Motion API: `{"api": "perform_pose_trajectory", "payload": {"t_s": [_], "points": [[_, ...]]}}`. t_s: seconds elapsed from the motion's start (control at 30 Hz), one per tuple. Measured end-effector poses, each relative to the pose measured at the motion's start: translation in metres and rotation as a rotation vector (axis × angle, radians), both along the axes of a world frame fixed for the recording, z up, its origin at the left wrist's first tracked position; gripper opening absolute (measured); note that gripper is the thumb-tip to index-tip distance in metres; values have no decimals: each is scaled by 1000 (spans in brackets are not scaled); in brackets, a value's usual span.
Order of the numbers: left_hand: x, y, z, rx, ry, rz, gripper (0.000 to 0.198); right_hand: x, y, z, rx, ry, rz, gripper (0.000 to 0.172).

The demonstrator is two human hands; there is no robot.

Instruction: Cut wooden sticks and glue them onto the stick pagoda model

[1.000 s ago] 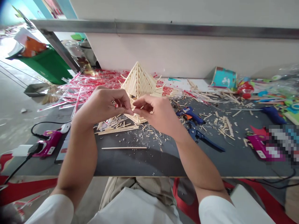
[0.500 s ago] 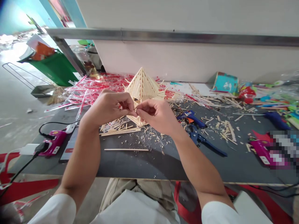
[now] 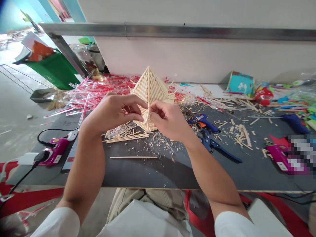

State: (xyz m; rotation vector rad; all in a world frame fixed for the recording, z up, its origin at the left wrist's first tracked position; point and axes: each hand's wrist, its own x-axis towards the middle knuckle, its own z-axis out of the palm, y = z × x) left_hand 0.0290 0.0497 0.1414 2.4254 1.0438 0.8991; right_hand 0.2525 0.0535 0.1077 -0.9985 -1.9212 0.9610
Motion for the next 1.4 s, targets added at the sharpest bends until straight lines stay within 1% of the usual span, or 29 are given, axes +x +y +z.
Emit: {"api": "perform_pose_trajectory", "payload": {"t_s": [0.03, 0.1, 0.13, 0.23, 0.33, 0.4, 0.47, 0.53, 0.6, 0.7, 0.83, 0.93, 1.03, 1.13, 1.27, 1.4], "points": [[-1, 1, 0, -16, -5, -3, 17, 1, 0, 1, 24, -31, -18, 23], [-1, 2, 1, -48, -31, -1, 14, 3, 0, 1, 55, -73, -52, 31], [-1, 3, 0, -70, -55, -3, 12, 4, 0, 1, 61, -80, -66, 32], [-1, 5, -3, -164, -154, -28, 10, 3, 0, 0, 49, -50, -81, 27], [0, 8, -9, -244, -251, -61, 11, 1, -2, 1, -9, 20, -34, 32], [-1, 11, -12, -260, -280, -72, 12, -1, -5, 2, -59, 88, 17, 37], [-2, 14, -13, -249, -294, -83, 15, -3, -8, 4, -59, 141, 33, 39], [-2, 16, -14, -230, -315, -83, 18, -6, -12, 5, -3, 157, 10, 37], [-3, 18, -15, -223, -337, -69, 23, -9, -14, 5, 82, 129, -19, 31], [-5, 21, -19, -231, -333, -57, 28, -10, -15, 4, 231, 66, -55, 20], [-8, 24, -22, -243, -306, -75, 30, -10, -15, 2, 428, 12, -95, 7], [-7, 23, -21, -219, -274, -69, 31, -10, -14, 0, 480, -46, -146, 6], [-4, 21, -17, -190, -273, -41, 25, -10, -11, -2, 422, -30, -158, 11], [-1, 19, -15, -186, -274, -20, 18, -8, -6, -4, 294, 52, -114, 20], [0, 19, -16, -165, -240, -30, 17, -7, -2, -4, 150, 141, -83, 33], [0, 21, -19, -93, -199, -9, 17, -7, -1, -4, 110, 153, -114, 41]]}}
